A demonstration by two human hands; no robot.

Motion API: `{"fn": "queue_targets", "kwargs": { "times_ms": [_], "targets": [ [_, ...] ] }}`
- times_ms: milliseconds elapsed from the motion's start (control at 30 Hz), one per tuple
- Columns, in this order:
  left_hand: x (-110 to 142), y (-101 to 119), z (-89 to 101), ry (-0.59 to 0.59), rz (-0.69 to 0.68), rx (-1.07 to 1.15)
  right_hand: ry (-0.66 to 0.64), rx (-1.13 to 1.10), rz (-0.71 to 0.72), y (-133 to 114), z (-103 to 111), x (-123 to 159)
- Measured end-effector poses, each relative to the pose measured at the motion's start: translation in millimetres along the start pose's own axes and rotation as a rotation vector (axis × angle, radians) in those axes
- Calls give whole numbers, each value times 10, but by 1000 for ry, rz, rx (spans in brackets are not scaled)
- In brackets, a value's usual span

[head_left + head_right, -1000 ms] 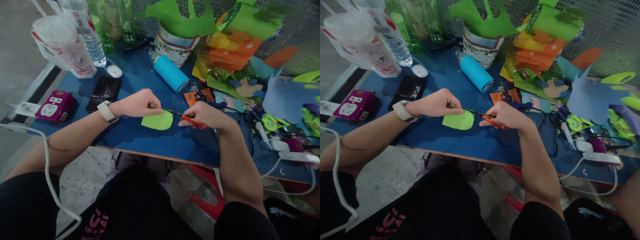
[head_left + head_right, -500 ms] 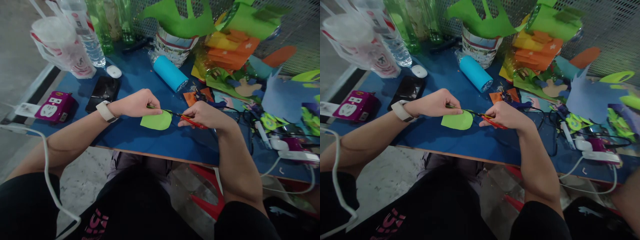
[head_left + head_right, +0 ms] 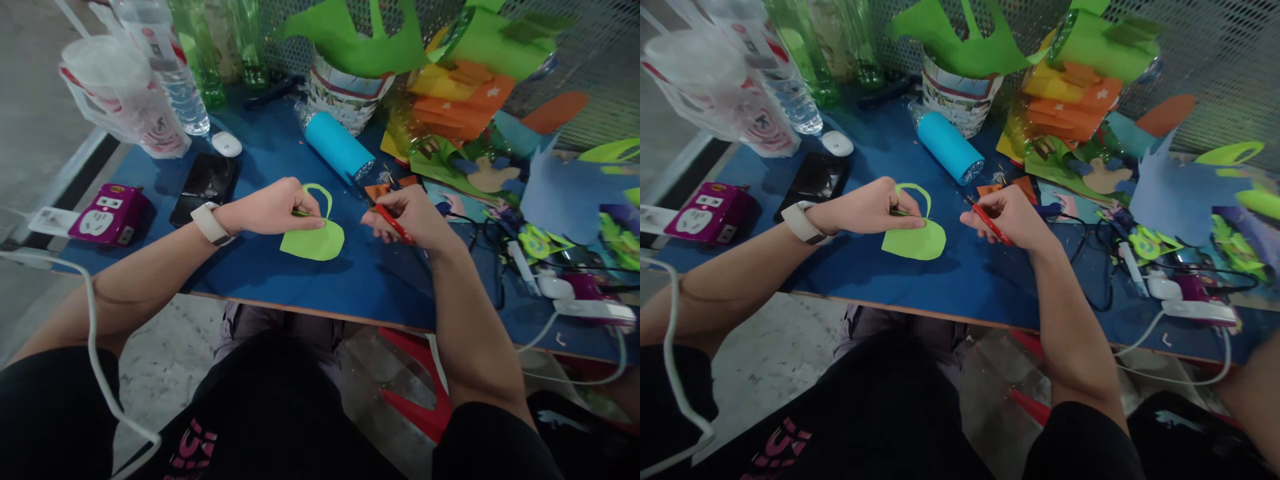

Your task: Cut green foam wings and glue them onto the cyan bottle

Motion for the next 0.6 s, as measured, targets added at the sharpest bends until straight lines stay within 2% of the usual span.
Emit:
{"fn": "queue_targets", "kwargs": {
  "times_ms": [67, 133, 300, 467, 600],
  "targets": [
    [1, 36, -32, -28, -11, 31, 112, -149, 43, -44, -69, -16],
    [3, 62, -53, -37, -21, 51, 139, -241, 54, -69, -211, -13],
    [14, 84, -70, -31, -28, 60, 170, -235, 68, -111, -517, 45],
    [18, 117, -93, -53, -51, 38, 269, -264, 108, -176, -574, 92],
    [22, 107, -119, -57, -77, -2, 239, -278, 99, -178, -618, 96]
  ]
}}
Point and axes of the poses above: each hand's wrist, its own x-axis away from the middle knuckle, its own z-axis out of the back of the hand, y = z × x, the point moved 7 cm from there along -x, towards the middle knuckle, and after that the axes turned 11 degrees about y, right-handed, at the moved point
